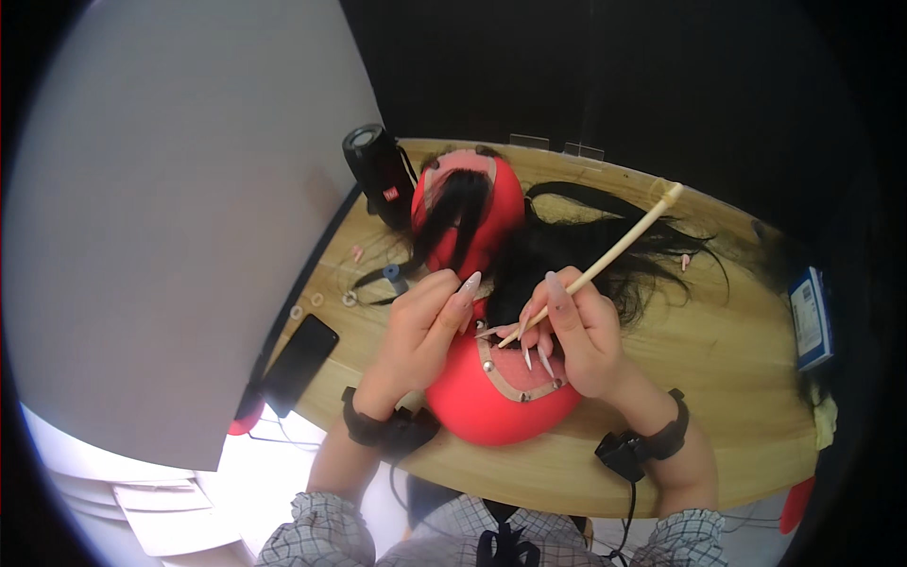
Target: The recorder is ventilating hair into a wig cap mounted on a mannequin head using a needle and a guide stick.
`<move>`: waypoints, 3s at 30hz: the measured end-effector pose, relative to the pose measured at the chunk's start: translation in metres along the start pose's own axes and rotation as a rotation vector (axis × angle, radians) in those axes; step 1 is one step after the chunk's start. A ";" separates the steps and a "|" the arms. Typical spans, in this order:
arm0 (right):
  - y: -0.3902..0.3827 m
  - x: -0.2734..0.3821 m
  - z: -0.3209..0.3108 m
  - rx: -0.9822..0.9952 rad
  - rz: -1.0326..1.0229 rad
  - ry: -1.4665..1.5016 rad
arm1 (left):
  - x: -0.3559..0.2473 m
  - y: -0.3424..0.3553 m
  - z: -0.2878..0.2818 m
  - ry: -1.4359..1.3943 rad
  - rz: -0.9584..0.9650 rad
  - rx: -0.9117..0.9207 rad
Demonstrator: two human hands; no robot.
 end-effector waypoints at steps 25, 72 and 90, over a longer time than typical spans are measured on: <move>0.004 0.004 -0.001 -0.043 0.034 0.074 | -0.051 -0.007 0.000 0.852 0.593 0.365; 0.002 -0.002 -0.003 -0.069 -0.042 0.025 | -0.057 -0.033 -0.004 -0.332 -0.061 0.365; 0.002 -0.001 0.000 -0.066 -0.135 -0.109 | -0.061 -0.029 0.005 -0.224 -0.030 0.311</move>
Point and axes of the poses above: each hand's wrist, its own y-axis towards the middle knuckle, its own z-axis out of the palm, x = y × z, the point moved 1 cm from there along y, towards the middle knuckle, and after that the axes turned 7 degrees about -x, right-handed, at the moved point
